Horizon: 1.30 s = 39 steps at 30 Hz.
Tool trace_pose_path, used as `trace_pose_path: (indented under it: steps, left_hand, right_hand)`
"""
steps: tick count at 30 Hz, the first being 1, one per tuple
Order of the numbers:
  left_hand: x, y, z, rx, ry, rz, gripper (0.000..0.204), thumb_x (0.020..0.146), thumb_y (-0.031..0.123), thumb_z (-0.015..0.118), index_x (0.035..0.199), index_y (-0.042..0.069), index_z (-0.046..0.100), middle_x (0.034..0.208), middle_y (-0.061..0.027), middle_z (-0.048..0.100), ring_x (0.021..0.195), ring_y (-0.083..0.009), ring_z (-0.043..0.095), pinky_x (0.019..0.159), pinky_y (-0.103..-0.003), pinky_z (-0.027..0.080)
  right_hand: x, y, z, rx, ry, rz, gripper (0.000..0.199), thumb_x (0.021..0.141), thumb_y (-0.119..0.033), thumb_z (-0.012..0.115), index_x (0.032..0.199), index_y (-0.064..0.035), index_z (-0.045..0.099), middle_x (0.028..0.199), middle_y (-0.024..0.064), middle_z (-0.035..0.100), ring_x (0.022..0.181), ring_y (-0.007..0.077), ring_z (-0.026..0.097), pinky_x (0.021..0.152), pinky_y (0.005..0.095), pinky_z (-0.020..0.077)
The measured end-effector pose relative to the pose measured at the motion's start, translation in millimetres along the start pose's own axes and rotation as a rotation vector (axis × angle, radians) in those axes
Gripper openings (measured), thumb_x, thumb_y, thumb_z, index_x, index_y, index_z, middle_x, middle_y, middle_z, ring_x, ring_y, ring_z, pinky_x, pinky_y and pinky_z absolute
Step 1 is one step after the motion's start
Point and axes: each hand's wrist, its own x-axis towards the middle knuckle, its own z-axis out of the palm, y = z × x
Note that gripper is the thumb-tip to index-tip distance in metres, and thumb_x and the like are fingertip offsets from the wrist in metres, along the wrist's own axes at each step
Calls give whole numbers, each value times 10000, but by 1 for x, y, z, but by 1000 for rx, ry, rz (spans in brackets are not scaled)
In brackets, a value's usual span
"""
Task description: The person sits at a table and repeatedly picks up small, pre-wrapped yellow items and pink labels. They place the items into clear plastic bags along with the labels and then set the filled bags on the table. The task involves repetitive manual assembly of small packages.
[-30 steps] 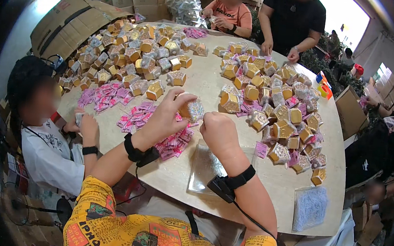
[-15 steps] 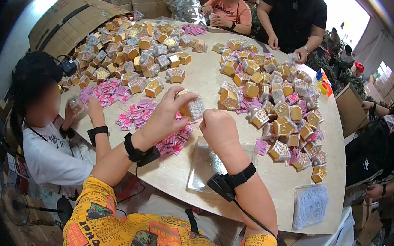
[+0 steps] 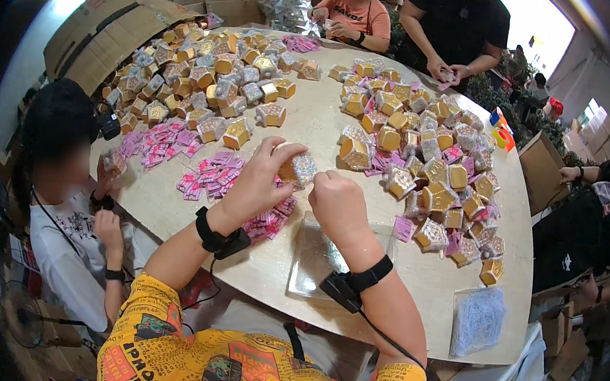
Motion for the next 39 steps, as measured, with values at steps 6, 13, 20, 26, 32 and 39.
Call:
trace_pose_path:
  steps: [6,13,20,26,32,39]
  left_hand:
    - [-1,-1,3,-39,-26,8,591,669,53,692,1230,127,520,1197,-233,436,1133,-417,471,969,-429,426]
    - [-3,-8,-1,-174,-55,-67,598,650,26,652,1230,109,531,1169,-187,451,1123,-361,490,964,-384,428]
    - [-9,-5,3,-253,-108,-64,609,635,35,639,1230,104,528,1143,-150,467,1109,-324,498,967,-370,421]
    - [-17,-15,20,-262,-147,-78,650,644,103,706,1266,98,518,1145,-150,495,1110,-315,490,979,-372,396]
    - [-23,-41,29,-226,-167,-111,741,690,263,784,1335,91,463,1197,-204,509,1143,-357,477,992,-415,392]
    - [-32,-49,38,305,-453,-130,535,667,263,788,1137,84,608,1069,-146,528,1040,-337,500,880,-426,421]
  right_hand:
    - [-1,2,3,28,-24,35,70,708,-56,619,691,-9,569,705,165,584,685,351,604,632,426,503]
    - [3,8,-12,658,-282,449,127,783,-64,654,798,63,645,716,129,650,631,205,653,559,336,523]
    - [-3,27,-15,1069,-350,600,161,802,-110,711,724,11,639,626,63,638,529,109,619,440,214,456]
    - [-17,30,0,1023,-388,646,178,805,-135,729,714,-31,616,622,39,635,542,99,628,446,193,428]
    - [11,70,-45,641,-169,556,173,757,-136,691,724,30,654,634,63,641,530,114,592,497,260,469]
    - [-20,107,-84,-298,142,151,304,724,-199,750,934,0,657,932,163,632,844,329,616,778,406,486]
